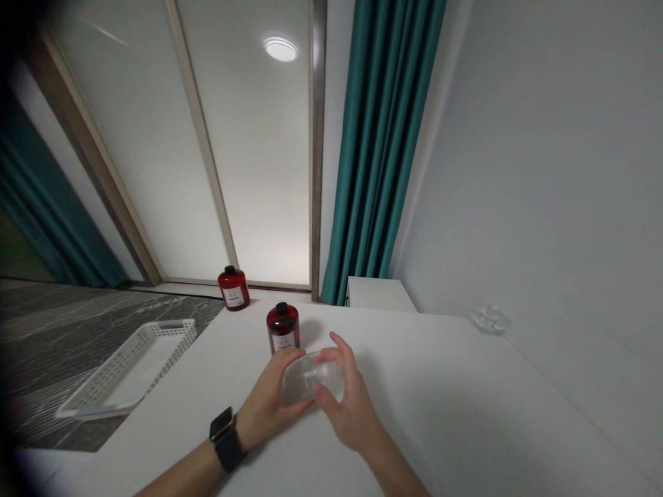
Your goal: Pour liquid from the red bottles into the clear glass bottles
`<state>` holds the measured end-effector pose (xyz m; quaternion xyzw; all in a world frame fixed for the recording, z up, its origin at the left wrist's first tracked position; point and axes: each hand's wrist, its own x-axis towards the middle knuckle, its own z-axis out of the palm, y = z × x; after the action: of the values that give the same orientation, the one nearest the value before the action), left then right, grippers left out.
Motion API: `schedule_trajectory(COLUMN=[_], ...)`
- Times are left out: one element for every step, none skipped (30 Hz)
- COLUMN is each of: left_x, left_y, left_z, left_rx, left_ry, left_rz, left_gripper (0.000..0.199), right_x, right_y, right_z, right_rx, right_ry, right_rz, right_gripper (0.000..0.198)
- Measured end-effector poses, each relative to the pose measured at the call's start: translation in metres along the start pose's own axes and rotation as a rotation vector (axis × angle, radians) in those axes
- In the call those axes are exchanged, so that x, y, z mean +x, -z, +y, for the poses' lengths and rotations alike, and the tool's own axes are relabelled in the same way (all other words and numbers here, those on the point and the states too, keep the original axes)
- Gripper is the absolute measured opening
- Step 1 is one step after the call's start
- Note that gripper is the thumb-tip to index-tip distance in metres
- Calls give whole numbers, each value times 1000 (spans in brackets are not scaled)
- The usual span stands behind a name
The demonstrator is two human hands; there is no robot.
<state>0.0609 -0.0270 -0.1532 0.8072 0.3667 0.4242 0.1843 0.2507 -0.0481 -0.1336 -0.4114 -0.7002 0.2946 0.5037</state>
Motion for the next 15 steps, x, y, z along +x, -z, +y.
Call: schedule_trajectory(left_x=[0, 0, 0, 0, 0, 0, 0, -1, -1, -1, -1, -2, -2, -2, -2], left_y=[1, 1, 2, 2, 2, 3, 3, 3, 3, 3, 3, 3, 3, 3, 3], left_z=[0, 0, 0, 0, -1, -2, -3, -3, -3, -3, -3, -2, -1, 0, 1], left_rx=[19, 32, 39, 41, 38, 30, 17, 0, -21, -41, -59, -75, -85, -92, -96], left_ry=[-28, -42, -46, -43, -36, -22, 0, 27, 56, 85, 108, 122, 129, 132, 132], left_rz=[-1, 5, 14, 22, 25, 26, 21, 10, -3, -15, -25, -32, -36, -39, -40], left_gripper=[68, 69, 70, 71, 70, 70, 69, 70, 70, 71, 72, 72, 72, 72, 72], right_x=[1, 1, 2, 3, 3, 3, 3, 3, 3, 3, 3, 3, 3, 3, 4], right_y=[-2, -3, -4, -4, -4, -3, -1, 0, 2, 4, 5, 6, 7, 7, 6], right_z=[1, 2, 4, 5, 6, 7, 7, 7, 6, 5, 5, 4, 3, 3, 3], right_rx=[-28, -71, -119, -161, -190, -203, -199, -185, -165, -146, -132, -127, -131, -143, -160], right_ry=[-14, -34, -55, -72, -83, -89, -89, -80, -63, -42, -23, -11, -11, -20, -35], right_rz=[31, 70, 109, 141, 160, 164, 158, 141, 115, 87, 65, 53, 52, 63, 79], right_gripper=[61, 55, 51, 47, 46, 47, 49, 51, 52, 54, 55, 57, 59, 61, 62])
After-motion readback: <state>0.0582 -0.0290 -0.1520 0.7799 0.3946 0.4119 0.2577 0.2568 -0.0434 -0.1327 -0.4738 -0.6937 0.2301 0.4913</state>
